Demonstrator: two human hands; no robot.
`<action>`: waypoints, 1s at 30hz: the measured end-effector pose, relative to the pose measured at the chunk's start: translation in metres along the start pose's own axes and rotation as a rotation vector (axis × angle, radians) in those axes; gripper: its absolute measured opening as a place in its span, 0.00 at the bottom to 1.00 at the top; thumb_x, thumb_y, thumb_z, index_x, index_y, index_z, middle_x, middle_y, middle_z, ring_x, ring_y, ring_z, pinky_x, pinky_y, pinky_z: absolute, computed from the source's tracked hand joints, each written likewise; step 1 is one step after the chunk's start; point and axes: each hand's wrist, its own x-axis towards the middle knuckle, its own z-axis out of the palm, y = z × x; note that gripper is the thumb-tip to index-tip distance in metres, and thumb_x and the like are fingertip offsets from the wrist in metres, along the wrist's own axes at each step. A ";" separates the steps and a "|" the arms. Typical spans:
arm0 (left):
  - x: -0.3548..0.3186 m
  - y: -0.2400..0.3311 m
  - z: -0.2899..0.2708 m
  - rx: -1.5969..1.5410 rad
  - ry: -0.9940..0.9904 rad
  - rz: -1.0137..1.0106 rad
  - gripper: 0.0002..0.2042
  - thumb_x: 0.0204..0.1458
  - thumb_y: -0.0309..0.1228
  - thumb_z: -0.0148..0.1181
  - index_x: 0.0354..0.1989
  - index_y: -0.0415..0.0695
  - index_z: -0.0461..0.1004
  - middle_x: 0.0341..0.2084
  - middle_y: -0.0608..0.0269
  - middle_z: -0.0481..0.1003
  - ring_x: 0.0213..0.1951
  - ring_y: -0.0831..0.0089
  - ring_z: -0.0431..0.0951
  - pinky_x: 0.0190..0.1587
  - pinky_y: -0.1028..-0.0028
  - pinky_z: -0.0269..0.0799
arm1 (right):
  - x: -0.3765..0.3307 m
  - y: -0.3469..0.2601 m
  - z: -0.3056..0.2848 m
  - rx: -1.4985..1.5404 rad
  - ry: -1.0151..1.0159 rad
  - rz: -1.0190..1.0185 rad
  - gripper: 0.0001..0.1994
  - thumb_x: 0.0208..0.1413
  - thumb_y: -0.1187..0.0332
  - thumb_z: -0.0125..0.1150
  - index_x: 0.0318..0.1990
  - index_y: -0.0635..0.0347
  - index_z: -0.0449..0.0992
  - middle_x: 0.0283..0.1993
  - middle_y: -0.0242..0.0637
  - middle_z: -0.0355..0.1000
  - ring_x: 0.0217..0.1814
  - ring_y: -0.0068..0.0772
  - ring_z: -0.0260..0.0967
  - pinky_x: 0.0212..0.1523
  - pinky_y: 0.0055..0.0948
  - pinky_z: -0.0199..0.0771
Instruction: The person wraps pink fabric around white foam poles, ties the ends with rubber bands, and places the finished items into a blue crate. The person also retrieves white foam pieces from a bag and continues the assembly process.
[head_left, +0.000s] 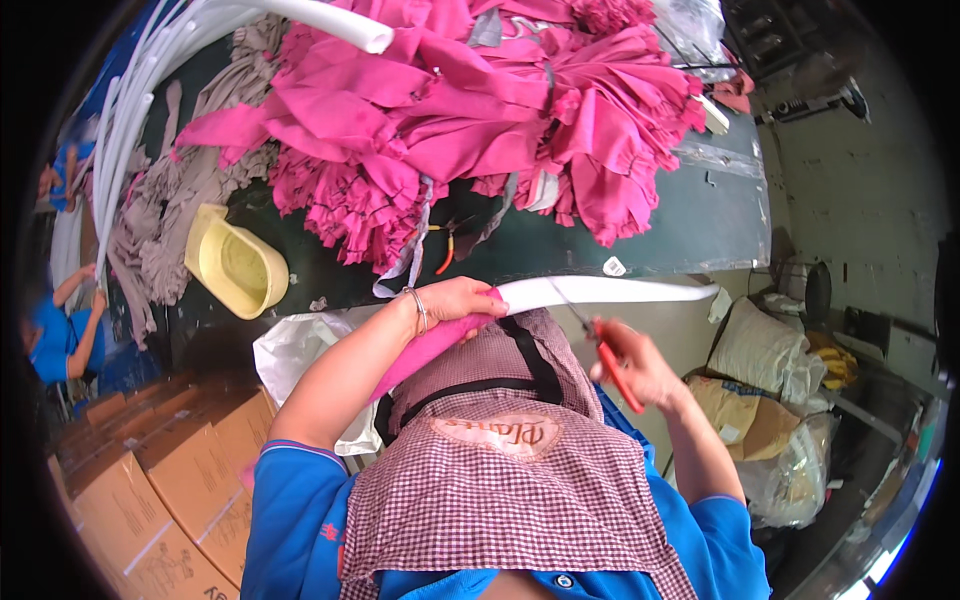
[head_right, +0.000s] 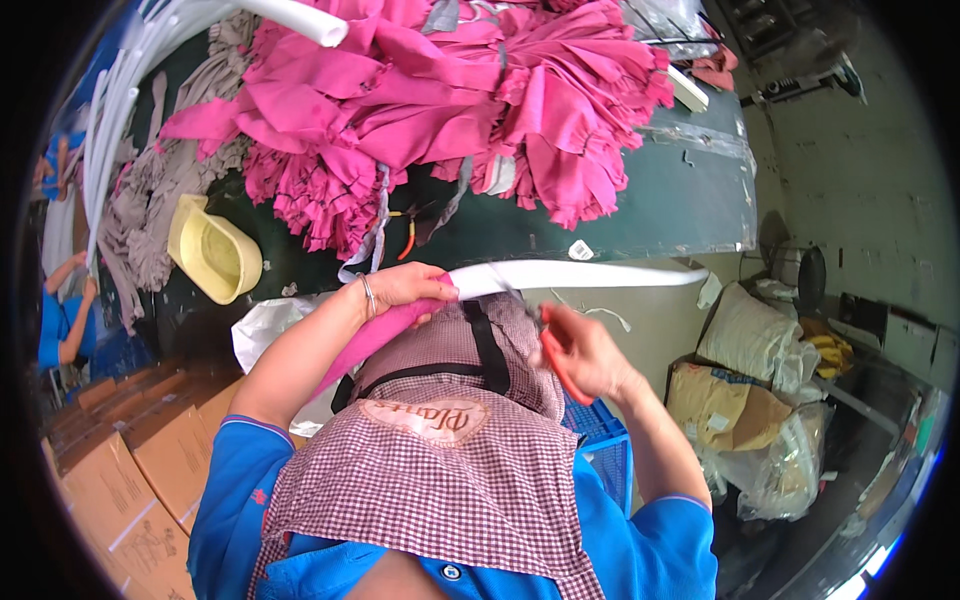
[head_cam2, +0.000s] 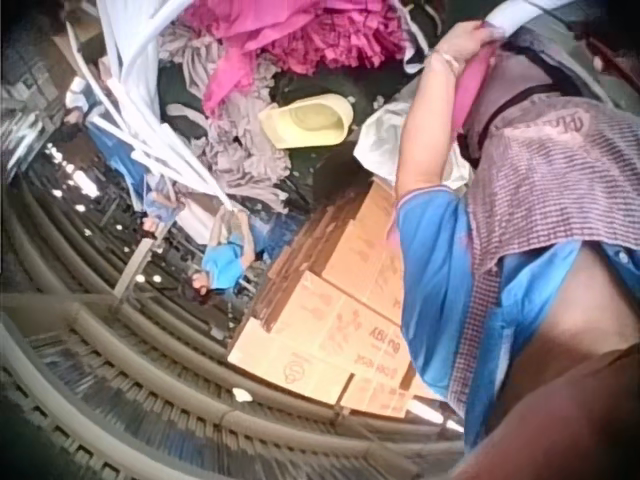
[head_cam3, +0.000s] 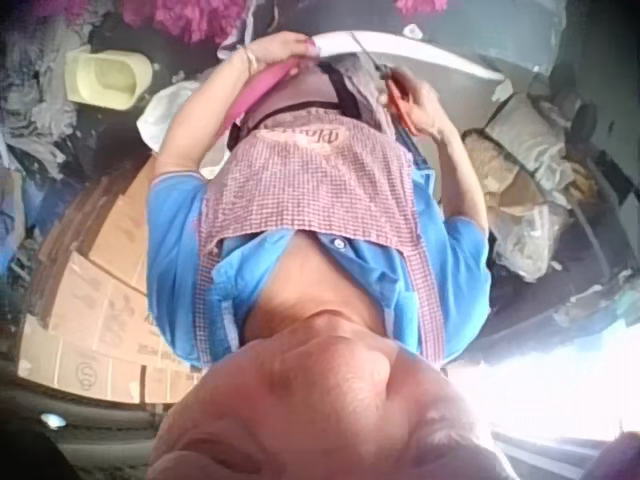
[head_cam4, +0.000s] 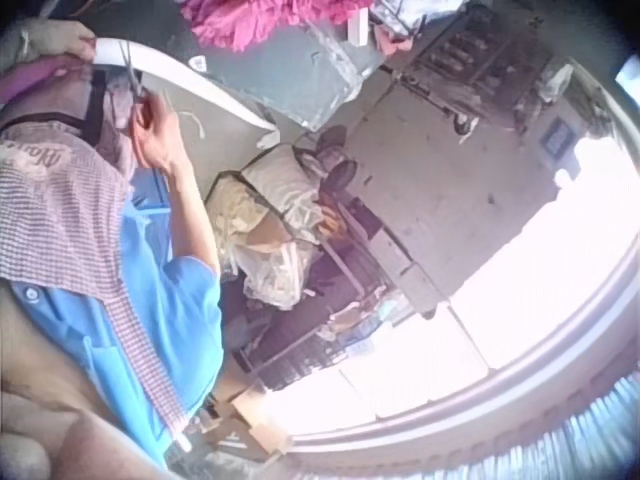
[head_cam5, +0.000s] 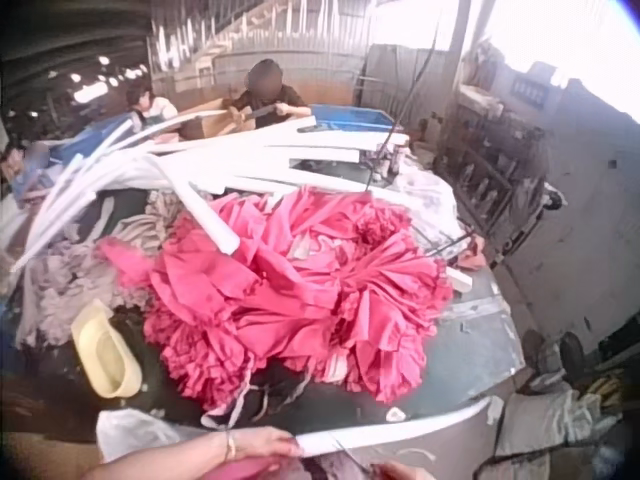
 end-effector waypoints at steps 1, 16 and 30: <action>0.005 0.002 0.001 -0.087 -0.023 -0.001 0.14 0.56 0.36 0.61 0.43 0.39 0.70 0.24 0.63 0.73 0.17 0.75 0.74 0.19 0.74 0.72 | -0.013 0.011 0.011 -0.016 -0.032 0.005 0.31 0.50 0.50 0.69 0.53 0.66 0.69 0.31 0.40 0.70 0.34 0.29 0.68 0.38 0.31 0.71; 0.021 0.008 0.052 -0.035 -0.142 0.039 0.17 0.55 0.37 0.61 0.48 0.39 0.70 0.28 0.61 0.74 0.20 0.73 0.77 0.21 0.74 0.75 | -0.023 0.059 0.085 0.350 -0.095 0.223 0.45 0.51 0.27 0.47 0.52 0.68 0.68 0.39 0.38 0.67 0.40 0.26 0.65 0.42 0.28 0.69; 0.025 0.029 0.044 0.115 -0.042 0.011 0.23 0.59 0.46 0.57 0.53 0.40 0.69 0.31 0.59 0.78 0.21 0.72 0.78 0.18 0.74 0.75 | 0.006 0.000 0.061 -0.156 0.003 0.276 0.31 0.53 0.36 0.57 0.35 0.62 0.80 0.29 0.52 0.76 0.36 0.53 0.76 0.38 0.43 0.74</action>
